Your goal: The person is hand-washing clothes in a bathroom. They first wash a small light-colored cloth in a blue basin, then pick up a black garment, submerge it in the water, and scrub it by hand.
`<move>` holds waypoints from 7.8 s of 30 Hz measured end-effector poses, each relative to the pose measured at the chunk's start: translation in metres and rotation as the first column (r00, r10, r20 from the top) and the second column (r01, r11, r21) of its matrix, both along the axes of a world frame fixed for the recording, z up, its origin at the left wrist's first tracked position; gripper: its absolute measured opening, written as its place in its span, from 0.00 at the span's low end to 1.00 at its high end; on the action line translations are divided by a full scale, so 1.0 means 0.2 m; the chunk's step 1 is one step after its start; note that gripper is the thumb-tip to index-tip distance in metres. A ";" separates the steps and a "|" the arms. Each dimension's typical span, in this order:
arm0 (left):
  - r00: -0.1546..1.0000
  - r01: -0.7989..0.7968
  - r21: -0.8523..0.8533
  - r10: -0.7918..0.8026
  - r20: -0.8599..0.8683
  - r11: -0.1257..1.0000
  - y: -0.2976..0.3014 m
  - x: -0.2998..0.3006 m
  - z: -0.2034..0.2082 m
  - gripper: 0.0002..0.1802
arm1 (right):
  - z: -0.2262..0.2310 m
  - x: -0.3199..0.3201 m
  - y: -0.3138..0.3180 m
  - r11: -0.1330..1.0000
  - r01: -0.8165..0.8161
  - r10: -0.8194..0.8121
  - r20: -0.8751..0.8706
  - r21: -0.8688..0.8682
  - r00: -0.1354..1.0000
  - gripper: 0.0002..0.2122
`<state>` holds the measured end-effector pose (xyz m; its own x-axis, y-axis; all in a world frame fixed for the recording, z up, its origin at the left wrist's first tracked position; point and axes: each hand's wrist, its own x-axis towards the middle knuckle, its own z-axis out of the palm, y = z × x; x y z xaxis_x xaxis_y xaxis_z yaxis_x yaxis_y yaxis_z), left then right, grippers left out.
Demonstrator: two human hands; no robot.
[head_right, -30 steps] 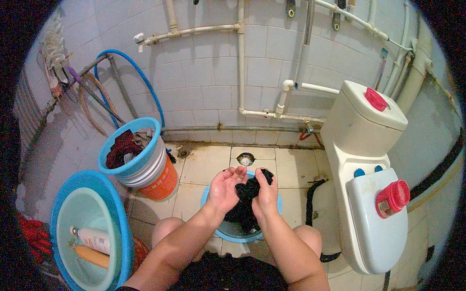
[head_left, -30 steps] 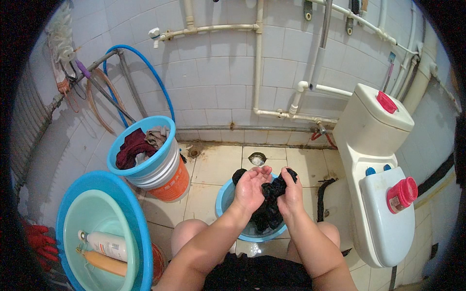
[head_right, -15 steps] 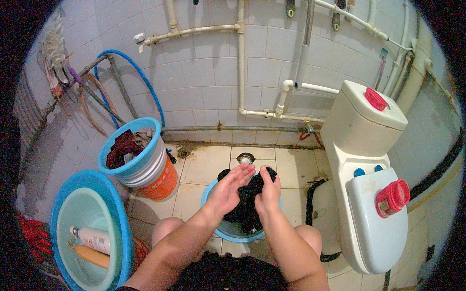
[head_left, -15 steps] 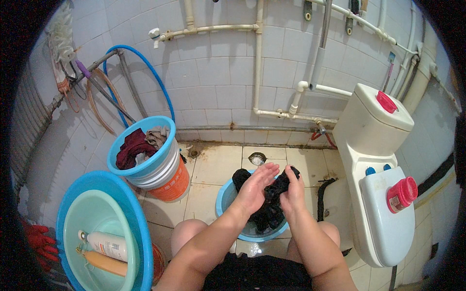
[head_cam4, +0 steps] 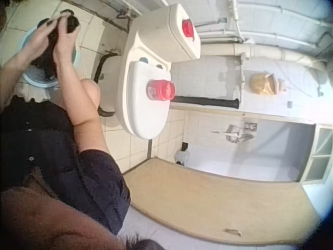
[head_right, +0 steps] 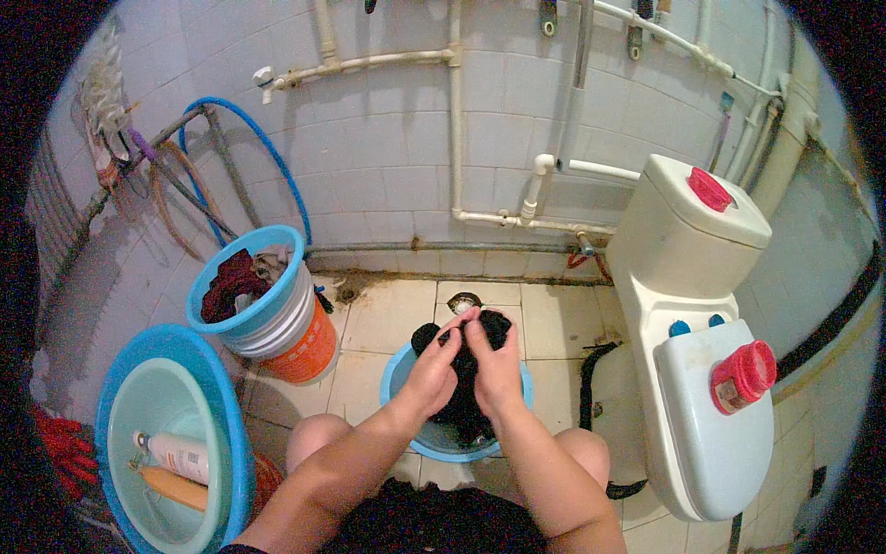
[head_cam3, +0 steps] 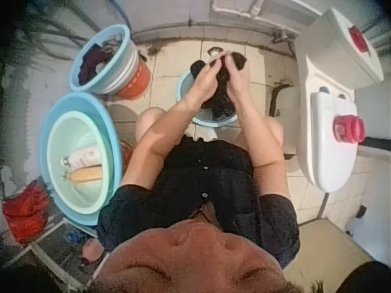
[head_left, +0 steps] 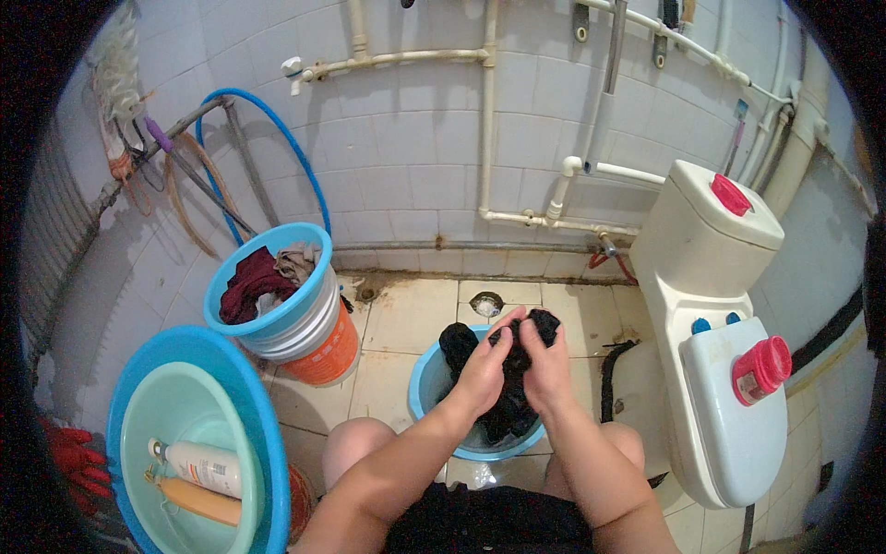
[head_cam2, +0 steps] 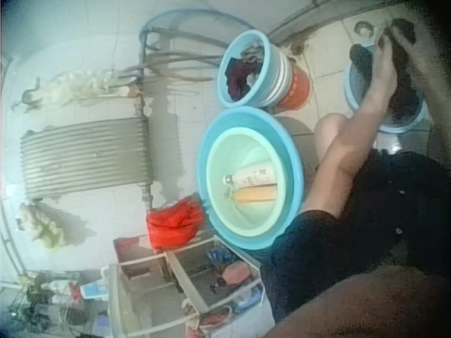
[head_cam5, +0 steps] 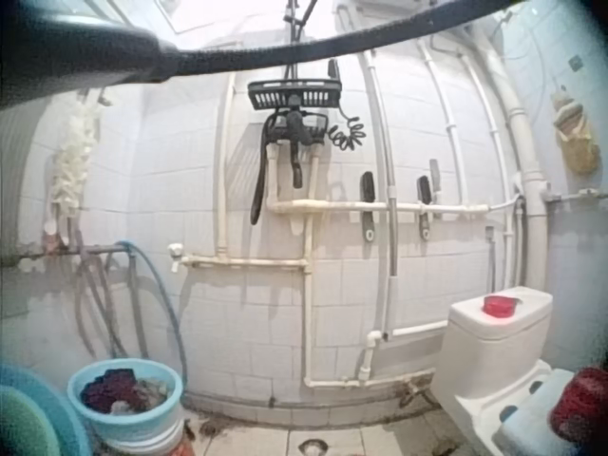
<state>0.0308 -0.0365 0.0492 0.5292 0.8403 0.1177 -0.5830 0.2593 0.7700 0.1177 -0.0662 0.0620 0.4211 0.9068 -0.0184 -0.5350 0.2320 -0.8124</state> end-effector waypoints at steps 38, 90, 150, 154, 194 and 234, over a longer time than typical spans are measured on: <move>0.994 -0.036 -0.241 0.060 0.091 0.970 0.04 -0.08 0.02 0.28 | -0.05 -0.22 -0.08 0.991 -0.057 -0.086 0.901 0.122 0.426 0.27; 0.915 0.171 -0.283 -0.046 0.400 0.944 0.06 -0.07 0.01 0.31 | -0.06 -0.12 -0.03 0.995 0.071 -0.070 0.016 -0.073 0.997 0.22; 0.963 0.098 -0.220 -0.036 0.268 0.971 0.07 -0.06 -0.01 0.35 | -0.06 -0.01 -0.02 0.990 0.026 -0.048 -0.159 -0.140 0.986 0.15; 0.955 0.099 -0.240 -0.024 0.297 0.966 0.08 -0.06 -0.02 0.33 | -0.04 -0.01 -0.03 0.990 0.036 -0.055 -0.143 -0.138 0.988 0.14; 0.932 0.063 -0.382 0.083 0.353 0.922 0.10 -0.04 -0.03 0.21 | -0.04 -0.01 -0.01 0.983 0.051 -0.086 -0.193 -0.175 0.977 0.09; 0.982 0.186 -0.058 -0.187 -0.011 0.981 0.12 -0.10 0.01 0.25 | -0.01 0.09 -0.02 0.994 -0.086 0.076 -0.153 -0.064 0.985 0.12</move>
<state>0.0118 -0.0126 0.0519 0.6786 0.7318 0.0628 -0.5079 0.4057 0.7599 0.1349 -0.0693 0.0597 0.3338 0.9321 -0.1407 -0.6672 0.1281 -0.7338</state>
